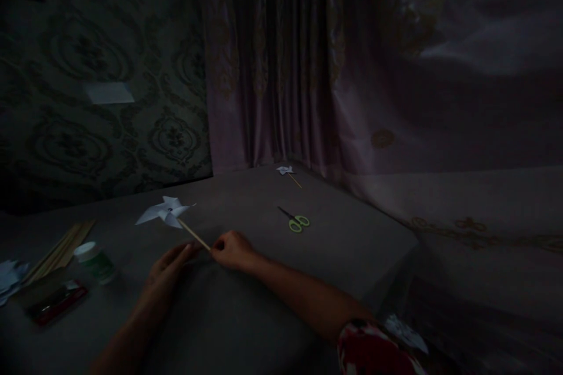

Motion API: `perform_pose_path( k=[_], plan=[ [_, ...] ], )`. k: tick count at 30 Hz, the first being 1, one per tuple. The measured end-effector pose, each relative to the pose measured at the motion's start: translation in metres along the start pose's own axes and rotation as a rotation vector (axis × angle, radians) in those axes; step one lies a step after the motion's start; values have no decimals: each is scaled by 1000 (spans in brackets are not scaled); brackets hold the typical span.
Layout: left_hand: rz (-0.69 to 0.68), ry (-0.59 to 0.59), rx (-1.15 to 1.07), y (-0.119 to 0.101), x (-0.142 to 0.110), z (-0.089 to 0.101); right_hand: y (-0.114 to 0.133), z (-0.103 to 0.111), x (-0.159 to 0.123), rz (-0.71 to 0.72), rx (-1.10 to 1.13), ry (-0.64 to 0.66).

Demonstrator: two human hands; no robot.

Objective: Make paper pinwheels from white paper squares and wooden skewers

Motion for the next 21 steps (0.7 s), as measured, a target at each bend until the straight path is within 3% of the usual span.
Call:
perform_pose_path(
  k=[3, 5, 13, 17, 21],
  plan=[
    [4, -3, 122, 0, 2, 0, -12, 26, 15, -35, -36, -39],
    [-69, 2, 241, 1, 4, 0, -22, 48, 27, -76, -102, -98],
    [-597, -18, 1015, 22, 16, 0, -74, 134, 75, -287, -278, -326],
    [-683, 20, 1193, 31, 19, 1, -95, 156, 88, -376, -320, -412],
    [-705, 60, 1245, 37, 24, 4, -112, 166, 98, -445, -349, -464]
  ],
)
Point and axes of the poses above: each hand's wrist, its own x-axis towards the middle knuckle, its own z-axis out of the back of the hand, y = z × x, the point moved 2 cm from there along x, towards the middle knuckle, and after that the axes turned 9 degrees about x, right-handed, at the moved point
